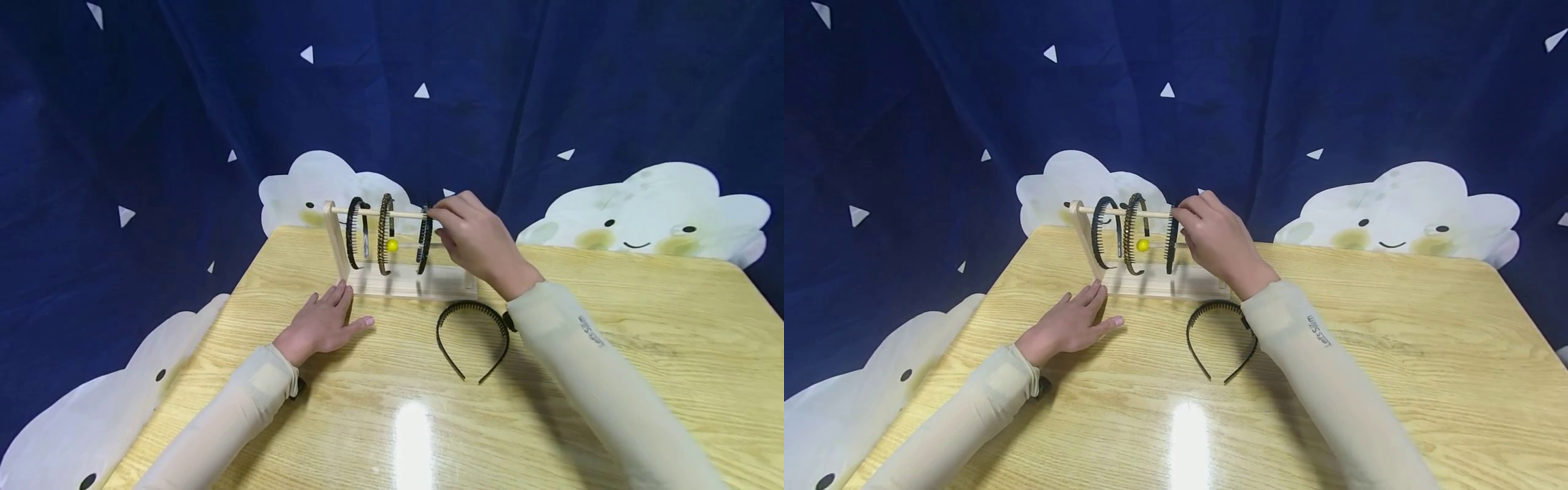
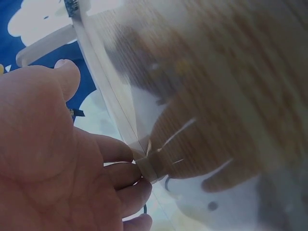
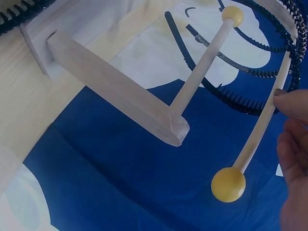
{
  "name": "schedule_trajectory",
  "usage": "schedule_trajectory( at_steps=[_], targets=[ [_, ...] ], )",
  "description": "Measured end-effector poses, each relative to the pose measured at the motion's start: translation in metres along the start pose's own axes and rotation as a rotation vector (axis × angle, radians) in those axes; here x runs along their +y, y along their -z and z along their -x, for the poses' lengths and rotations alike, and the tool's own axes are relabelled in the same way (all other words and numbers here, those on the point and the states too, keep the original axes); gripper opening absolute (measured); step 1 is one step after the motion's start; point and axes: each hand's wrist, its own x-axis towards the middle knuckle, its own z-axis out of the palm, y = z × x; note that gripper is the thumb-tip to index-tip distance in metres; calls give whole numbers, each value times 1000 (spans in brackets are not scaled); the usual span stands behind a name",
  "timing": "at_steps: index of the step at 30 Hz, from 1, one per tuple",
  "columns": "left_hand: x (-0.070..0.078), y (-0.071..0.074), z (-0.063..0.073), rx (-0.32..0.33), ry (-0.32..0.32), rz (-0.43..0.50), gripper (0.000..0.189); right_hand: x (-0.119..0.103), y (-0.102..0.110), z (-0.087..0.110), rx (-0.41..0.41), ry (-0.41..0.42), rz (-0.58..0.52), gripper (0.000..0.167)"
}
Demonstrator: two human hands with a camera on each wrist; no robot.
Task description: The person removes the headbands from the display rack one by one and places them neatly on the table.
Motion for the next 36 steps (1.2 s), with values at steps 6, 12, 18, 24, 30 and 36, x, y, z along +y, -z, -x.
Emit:
schedule_trajectory(
  at_steps=[6, 12, 18, 24, 30, 36],
  targets=[
    [0, 1, 0, -3, 0, 2, 95, 2, -4, -6, -26, 32, 27, 35],
    [1, 1, 0, -1, -1, 8, 94, -1, -5, -10, -54, 31, 62, 30],
    [0, 1, 0, 2, 0, 9, 94, -2, -5, -12, -77, 16, 79, 24],
    [-1, 0, 1, 9, 1, 9, 94, -2, -6, -12, -83, 26, 100, 22],
    [0, 0, 1, 6, 3, 8, 94, -1, -7, -9, -57, 58, 120, 23],
    [1, 1, 1, 3, 2, 8, 94, 1, -6, -8, -31, 74, 137, 23]
  ],
)
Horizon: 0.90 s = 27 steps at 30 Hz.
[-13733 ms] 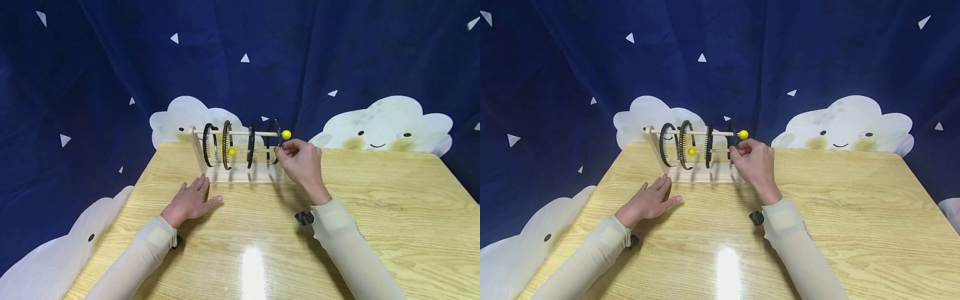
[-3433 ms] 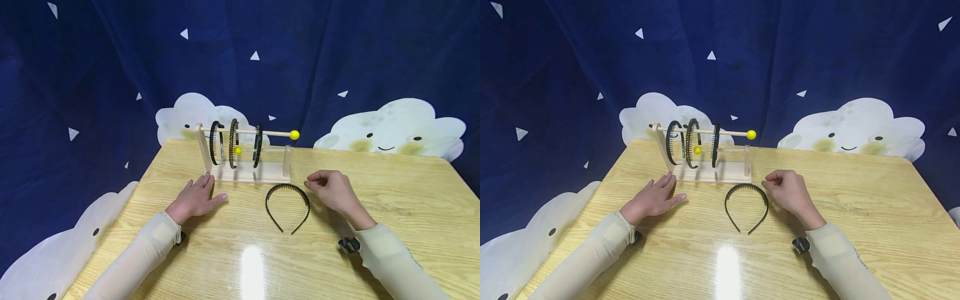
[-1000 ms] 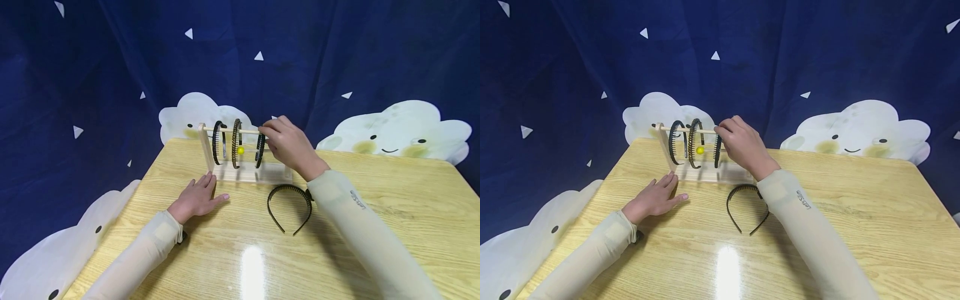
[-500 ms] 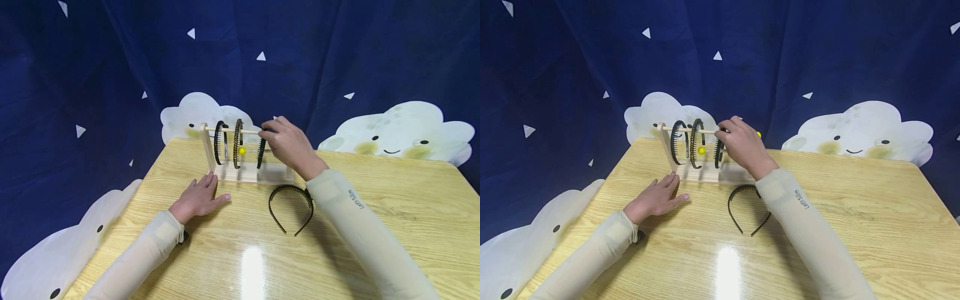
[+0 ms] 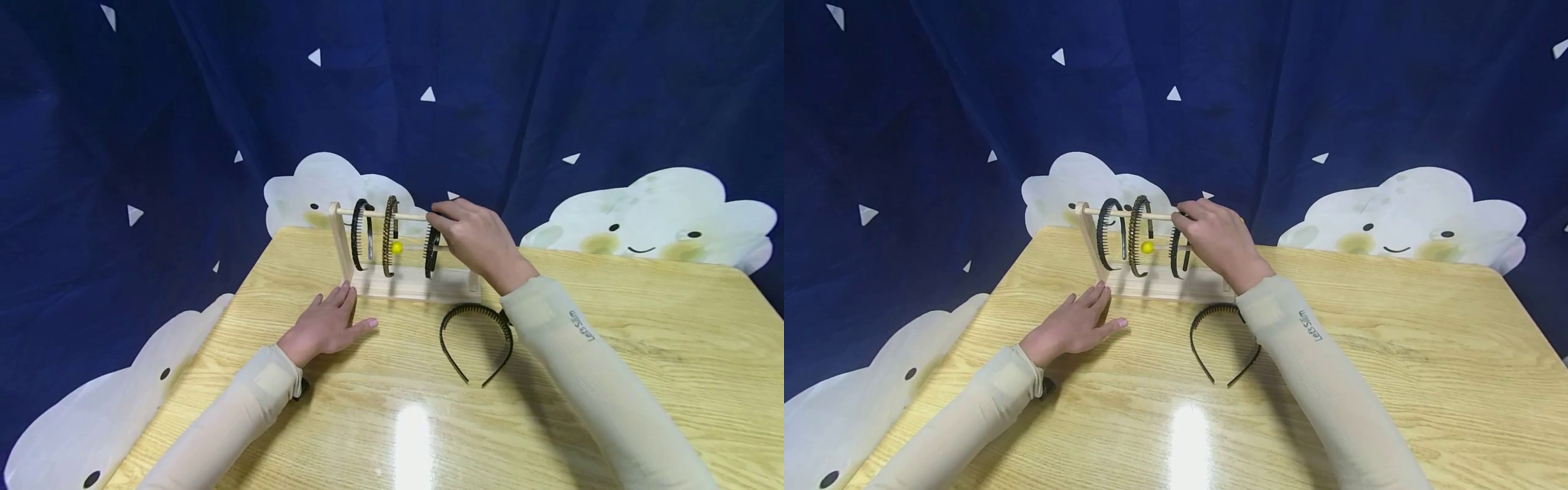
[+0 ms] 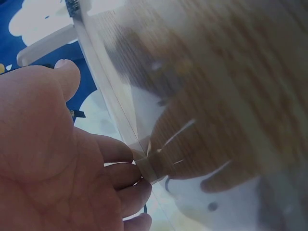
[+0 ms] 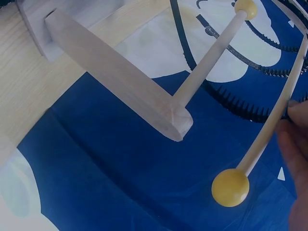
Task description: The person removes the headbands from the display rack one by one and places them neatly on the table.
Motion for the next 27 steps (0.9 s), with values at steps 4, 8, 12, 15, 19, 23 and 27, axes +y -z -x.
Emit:
schedule_trajectory(
  at_steps=[4, 8, 12, 15, 19, 23, 27],
  targets=[
    [0, 0, 0, -3, 1, -6, 94, 1, 1, -2, 36, 10, 9, 23],
    [0, 0, 1, -3, 1, -4, 94, 2, 6, -5, 62, 16, 14, 25],
    [1, 1, 1, -5, 7, 1, 94, 5, 13, -7, 83, 13, 17, 28],
    [2, 0, 0, -5, 7, 5, 94, 8, 17, -9, 102, -2, 17, 28],
    [2, -1, 0, -2, 5, 8, 94, 12, 22, -10, 115, -19, 17, 28],
    [2, -1, 0, 0, 5, 7, 94, 14, 26, -11, 133, -31, 18, 27],
    [2, -1, -1, -3, 7, 4, 94, 15, 28, -13, 162, -47, 16, 27]
  ],
)
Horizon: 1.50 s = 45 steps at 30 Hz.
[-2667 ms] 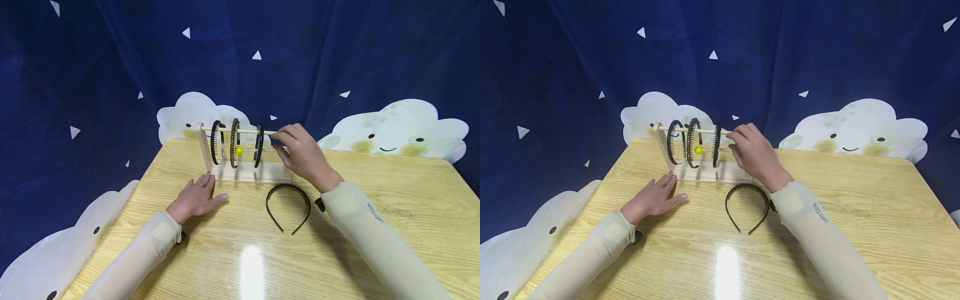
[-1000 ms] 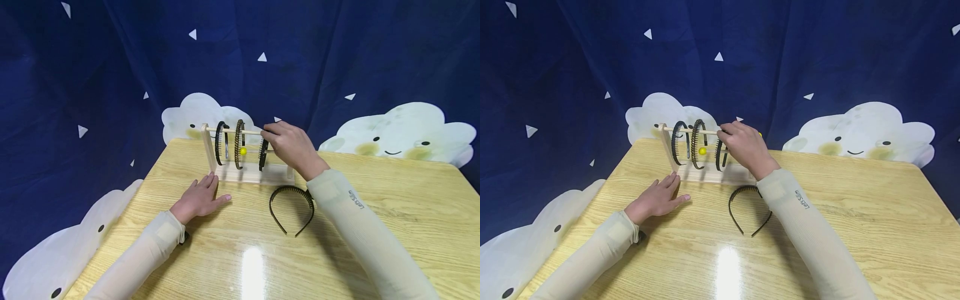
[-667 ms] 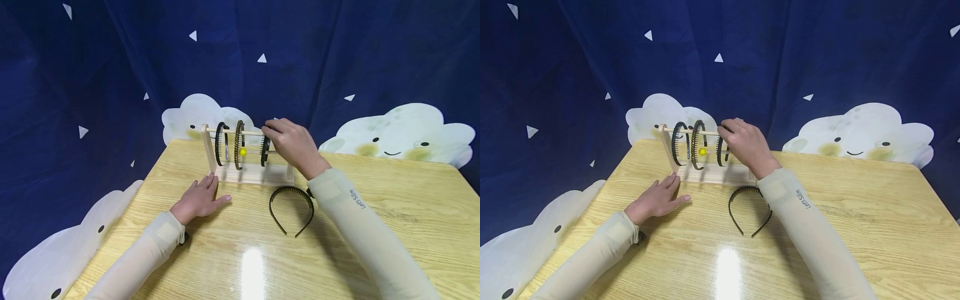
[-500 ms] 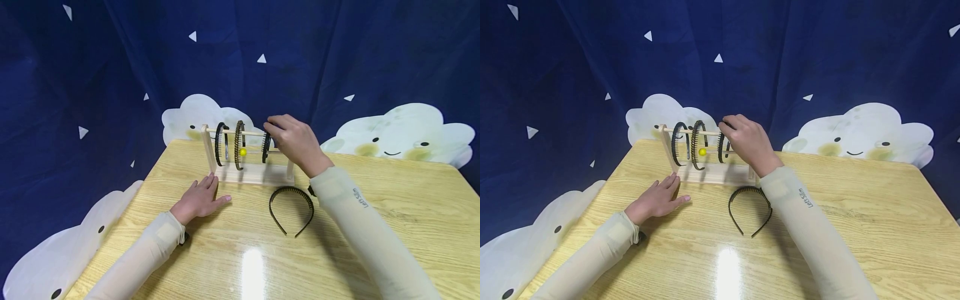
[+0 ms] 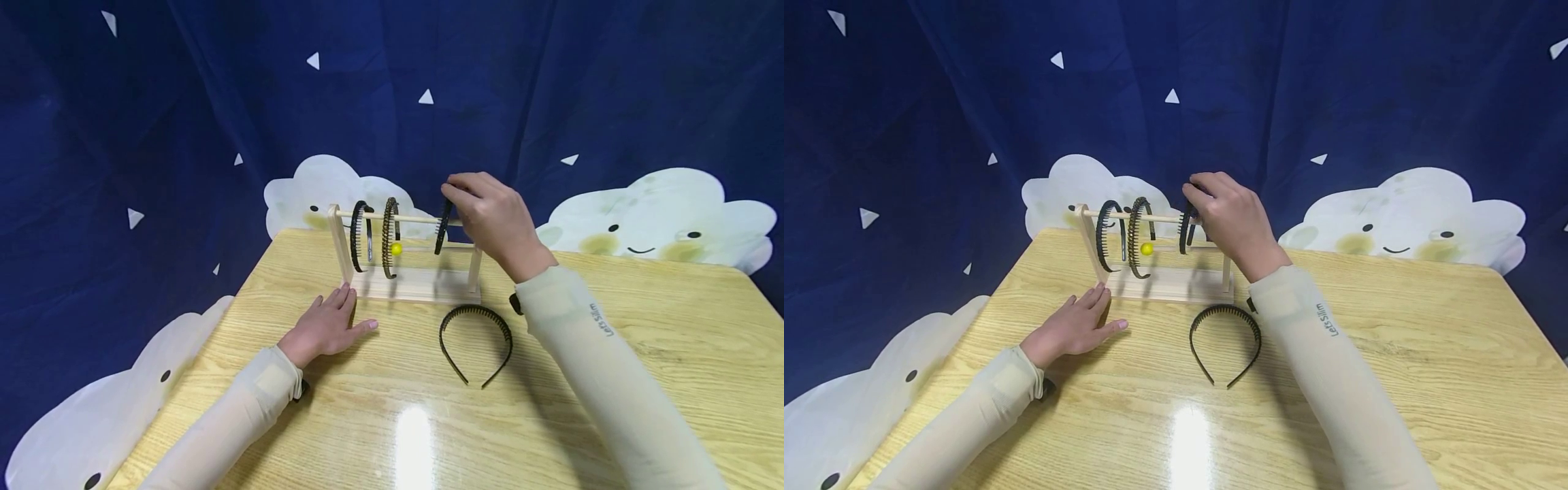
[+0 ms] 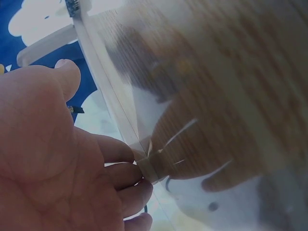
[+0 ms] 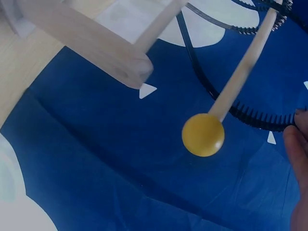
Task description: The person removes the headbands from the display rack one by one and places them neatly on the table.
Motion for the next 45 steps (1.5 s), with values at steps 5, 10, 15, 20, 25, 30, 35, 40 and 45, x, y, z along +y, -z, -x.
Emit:
schedule_trajectory(
  at_steps=[5, 10, 15, 20, 25, 30, 35, 40, 45],
  targets=[
    [0, 0, 0, -6, 2, 1, 95, 1, 5, -3, 16, -14, -4, 26],
    [0, -1, 0, -5, 0, -2, 95, 2, 10, -6, 32, -14, -2, 24],
    [0, 0, 0, -4, 1, 3, 94, 5, 15, -8, 50, -22, -13, 23],
    [-1, 0, 1, -10, 4, 11, 94, 7, 21, -10, 61, -53, -15, 22],
    [-1, 1, 1, -8, 0, 5, 95, 10, 29, -12, 72, -72, -3, 23],
    [-1, 2, 1, -2, -3, 14, 94, 12, 37, -14, 126, -68, 11, 22],
    [-1, 2, 1, -4, -3, 9, 94, 14, 44, -15, 197, -101, -4, 23],
    [-1, 2, 1, -3, -2, 7, 94, 17, 49, -15, 211, -115, 22, 22],
    [-1, 2, 1, -10, -2, 6, 95, 21, 54, -13, 238, -144, 23, 20]
  ],
)
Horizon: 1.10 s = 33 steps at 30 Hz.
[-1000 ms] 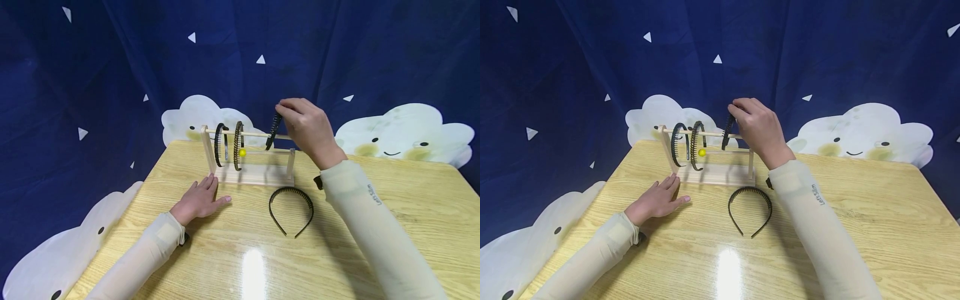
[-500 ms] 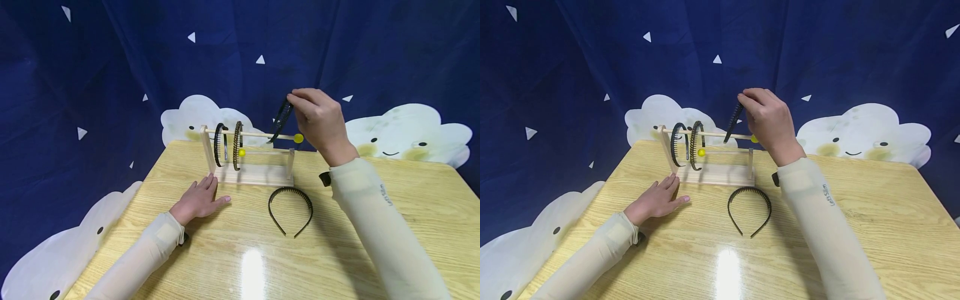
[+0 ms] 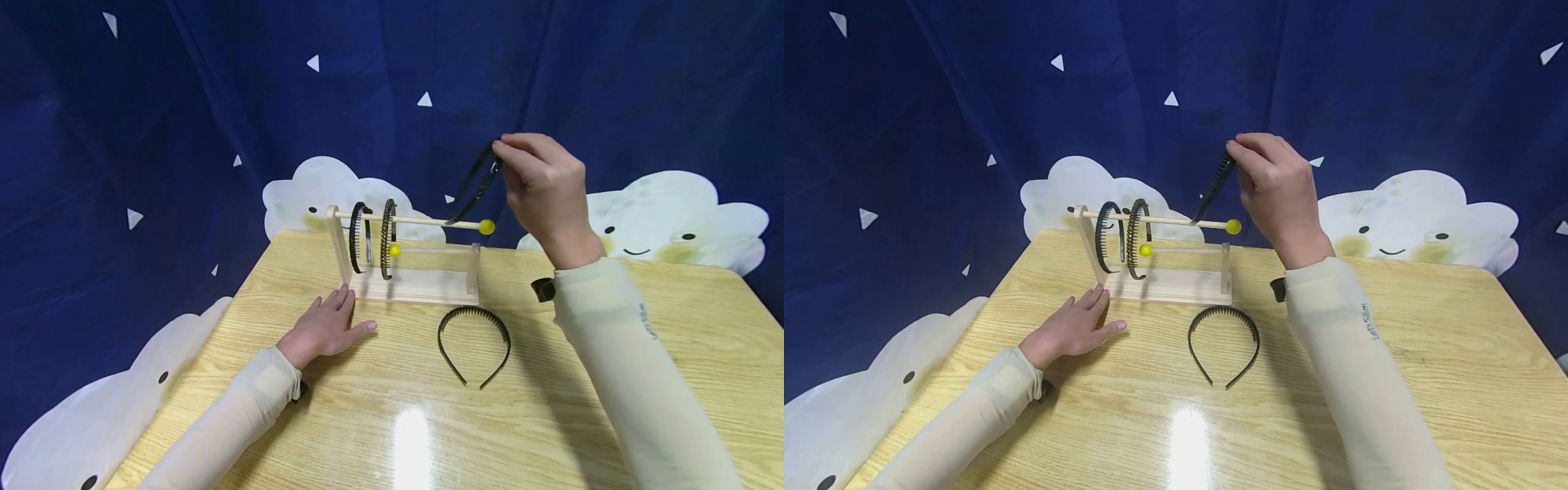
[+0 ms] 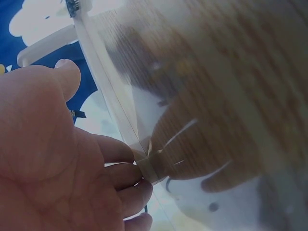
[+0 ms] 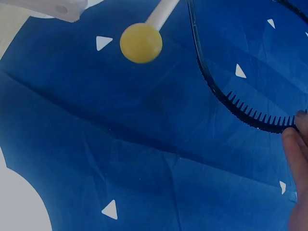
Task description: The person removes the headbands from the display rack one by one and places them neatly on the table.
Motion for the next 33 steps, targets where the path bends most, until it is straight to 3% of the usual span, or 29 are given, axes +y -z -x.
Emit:
schedule_trajectory(
  at_steps=[9, 18, 26, 33],
  targets=[
    [1, 0, 1, 4, -8, 7, 93, 3, 14, 0, 76, -102, -26, 22],
    [1, 0, 1, -3, -5, 1, 94, 6, 33, 5, 72, -143, 5, 20],
    [0, 0, 0, 2, -8, -6, 95, 8, 56, 13, 7, -122, 34, 16],
    [0, 0, 0, -6, -7, -5, 94, 11, 77, 21, -115, -108, 76, 16]
  ],
)
